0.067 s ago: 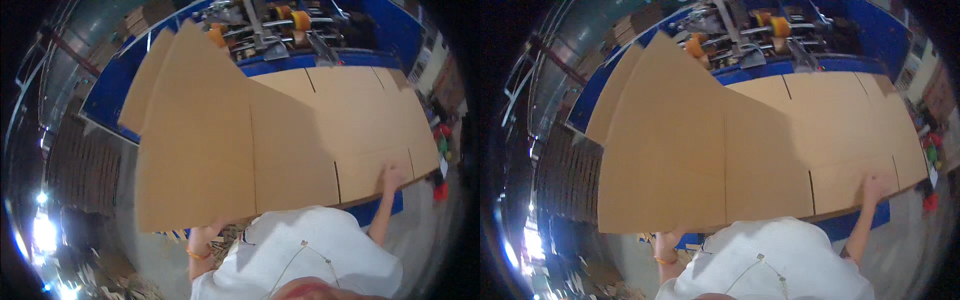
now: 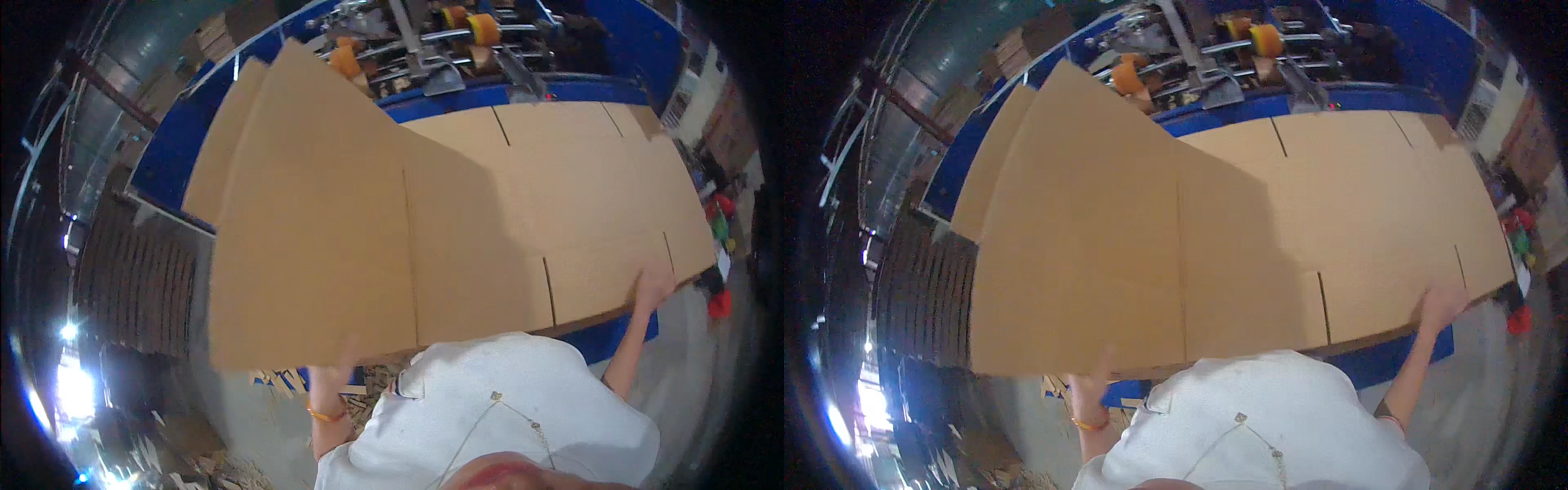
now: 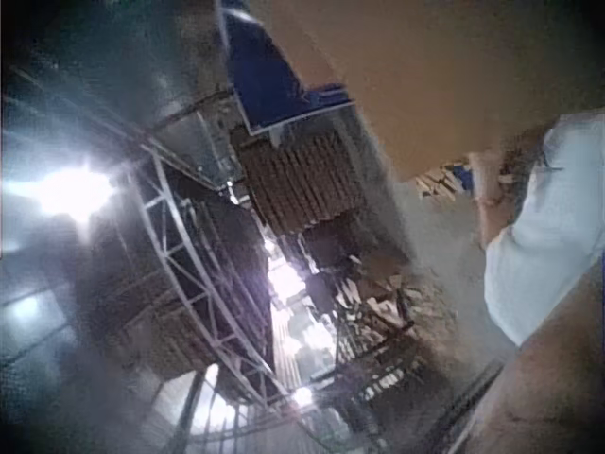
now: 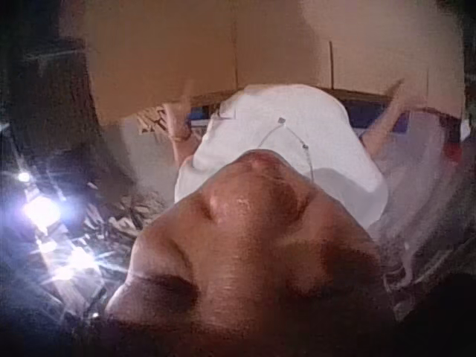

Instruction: The person repeatedly picks up flat printed cardboard sheets from a stack, flips them over, and places them onto a growing pile on a blue conveyor table. The action is continuous and repetitive throughout the clip.

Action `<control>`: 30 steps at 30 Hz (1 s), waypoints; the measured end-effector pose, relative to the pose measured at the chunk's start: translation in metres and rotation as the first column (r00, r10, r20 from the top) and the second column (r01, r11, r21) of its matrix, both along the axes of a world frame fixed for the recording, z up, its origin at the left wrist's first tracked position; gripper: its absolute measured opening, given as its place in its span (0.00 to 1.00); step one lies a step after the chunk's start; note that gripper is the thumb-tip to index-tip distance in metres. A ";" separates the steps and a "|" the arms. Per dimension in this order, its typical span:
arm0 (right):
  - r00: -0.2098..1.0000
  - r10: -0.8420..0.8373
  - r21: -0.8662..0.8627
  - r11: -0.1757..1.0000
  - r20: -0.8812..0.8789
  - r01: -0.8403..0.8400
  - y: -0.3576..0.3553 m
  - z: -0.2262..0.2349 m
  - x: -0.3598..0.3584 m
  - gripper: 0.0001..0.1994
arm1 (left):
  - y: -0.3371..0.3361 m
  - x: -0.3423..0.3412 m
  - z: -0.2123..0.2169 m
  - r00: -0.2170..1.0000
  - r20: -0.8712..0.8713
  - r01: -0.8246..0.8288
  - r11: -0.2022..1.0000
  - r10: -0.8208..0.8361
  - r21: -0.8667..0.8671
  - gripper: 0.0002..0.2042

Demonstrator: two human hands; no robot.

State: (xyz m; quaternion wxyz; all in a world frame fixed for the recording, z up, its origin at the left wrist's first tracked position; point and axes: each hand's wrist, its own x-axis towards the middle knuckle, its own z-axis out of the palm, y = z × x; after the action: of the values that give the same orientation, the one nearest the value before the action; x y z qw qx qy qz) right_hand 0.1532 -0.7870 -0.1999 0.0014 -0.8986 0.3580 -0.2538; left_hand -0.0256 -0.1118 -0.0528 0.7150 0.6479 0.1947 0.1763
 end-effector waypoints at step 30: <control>0.179 0.859 -0.281 0.344 0.479 -0.896 0.212 0.112 0.064 0.24 | 0.052 0.122 -0.052 0.984 0.155 -0.086 0.531 -0.087 0.843 0.26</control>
State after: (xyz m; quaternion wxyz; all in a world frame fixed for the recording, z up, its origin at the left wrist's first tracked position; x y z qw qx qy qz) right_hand 0.2174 -0.5754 -0.0879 0.2780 -0.8209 -0.2316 -0.4418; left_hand 0.0963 -0.0597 -0.1046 0.3259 0.8944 0.0199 0.3055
